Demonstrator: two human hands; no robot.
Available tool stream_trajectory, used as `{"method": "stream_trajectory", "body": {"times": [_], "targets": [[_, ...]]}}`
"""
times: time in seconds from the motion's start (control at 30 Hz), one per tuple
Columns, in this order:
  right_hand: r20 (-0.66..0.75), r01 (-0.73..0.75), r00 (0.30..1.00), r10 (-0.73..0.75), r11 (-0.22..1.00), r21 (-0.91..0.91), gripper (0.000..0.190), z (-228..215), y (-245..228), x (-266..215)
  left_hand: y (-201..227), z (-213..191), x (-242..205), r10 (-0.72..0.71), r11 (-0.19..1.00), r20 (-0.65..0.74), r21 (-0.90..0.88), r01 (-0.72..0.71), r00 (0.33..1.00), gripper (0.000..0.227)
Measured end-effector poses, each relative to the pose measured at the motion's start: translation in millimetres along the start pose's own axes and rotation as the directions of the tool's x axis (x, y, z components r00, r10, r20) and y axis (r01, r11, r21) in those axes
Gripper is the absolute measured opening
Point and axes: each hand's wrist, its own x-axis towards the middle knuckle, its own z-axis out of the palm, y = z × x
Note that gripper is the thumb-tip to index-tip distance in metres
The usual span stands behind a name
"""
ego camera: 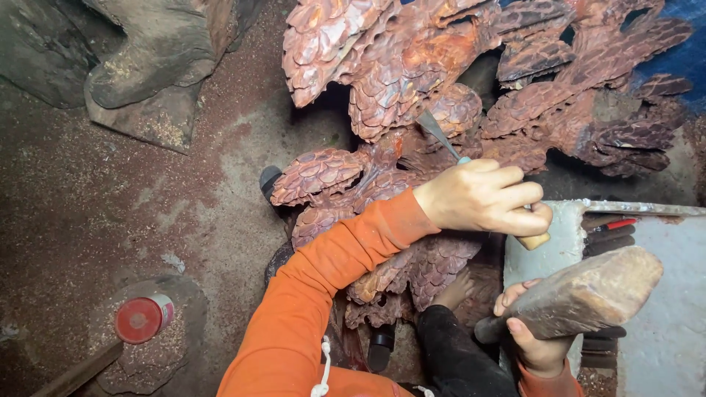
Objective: Using a mallet and chisel to carve intricate details into a large wooden sculpture
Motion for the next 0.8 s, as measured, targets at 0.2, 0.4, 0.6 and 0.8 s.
{"method": "stream_trajectory", "body": {"times": [0.2, 0.4, 0.6, 0.8], "targets": [[-0.024, 0.002, 1.000, -0.001, 1.000, 0.030, 0.059, -3.4, 6.2, 8.8, -15.9, 6.8, 1.4, 0.006, 1.000, -0.016, 0.020, -0.005, 1.000, 0.018], [-0.024, -0.001, 1.000, 0.002, 1.000, 0.028, 0.058, -7.2, 6.9, 10.7, -18.5, 7.5, 3.0, -0.028, 0.999, -0.048, -0.032, 0.026, 0.998, 0.020], [0.114, 0.321, 0.943, -0.314, 0.946, -0.044, 0.070, 8.9, -36.1, 14.1, -16.8, 3.6, 13.6, -0.135, 0.989, -0.127, -0.069, 0.127, 0.983, 0.019], [0.287, 0.309, 0.908, -0.305, 0.950, 0.031, 0.070, 0.9, -39.7, 19.2, -20.1, 6.8, 12.9, -0.110, 0.994, -0.119, -0.037, 0.107, 0.987, 0.015]]}}
